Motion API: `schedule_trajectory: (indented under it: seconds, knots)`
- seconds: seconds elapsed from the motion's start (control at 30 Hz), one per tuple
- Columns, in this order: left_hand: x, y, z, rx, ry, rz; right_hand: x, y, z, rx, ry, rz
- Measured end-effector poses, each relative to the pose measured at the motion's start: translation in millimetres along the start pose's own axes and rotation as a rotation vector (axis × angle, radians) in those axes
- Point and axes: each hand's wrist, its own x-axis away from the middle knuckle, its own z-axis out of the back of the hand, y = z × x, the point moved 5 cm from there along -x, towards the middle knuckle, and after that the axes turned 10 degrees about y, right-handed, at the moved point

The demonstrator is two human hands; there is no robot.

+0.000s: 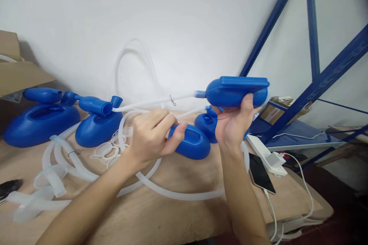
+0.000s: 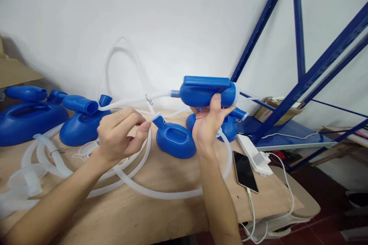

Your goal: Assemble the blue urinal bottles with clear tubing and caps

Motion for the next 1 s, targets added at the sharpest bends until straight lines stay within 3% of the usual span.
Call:
schedule_trajectory:
  seconds: [0.13, 0.2, 0.27, 0.37, 0.57, 0.77, 1.0]
  knots:
    - [19, -31, -32.3, 0.176, -0.488, 0.659, -10, 2, 5, -0.021, 0.028, -0.016]
    - [29, -46, -44.5, 0.368, -0.551, 0.936, -10, 3, 6, -0.01, 0.021, -0.013]
    - [32, -55, -50.9, 0.551, -0.485, 1.048, -9, 2, 5, 0.001, 0.006, 0.004]
    - [29, -58, -51.7, 0.717, -0.353, 0.997, -6, 1, 3, 0.007, -0.013, 0.001]
    - [27, -49, -52.1, 0.829, -0.246, 0.898, 0, 4, 1, -0.039, -0.021, -0.047]
    - [27, -46, -54.8, 0.823, -0.266, 0.896, 1, 8, 1, -0.054, -0.053, -0.025]
    - [32, -18, -57.7, 0.921, -0.391, 0.96, 16, 20, -1, 0.047, -0.217, -0.053]
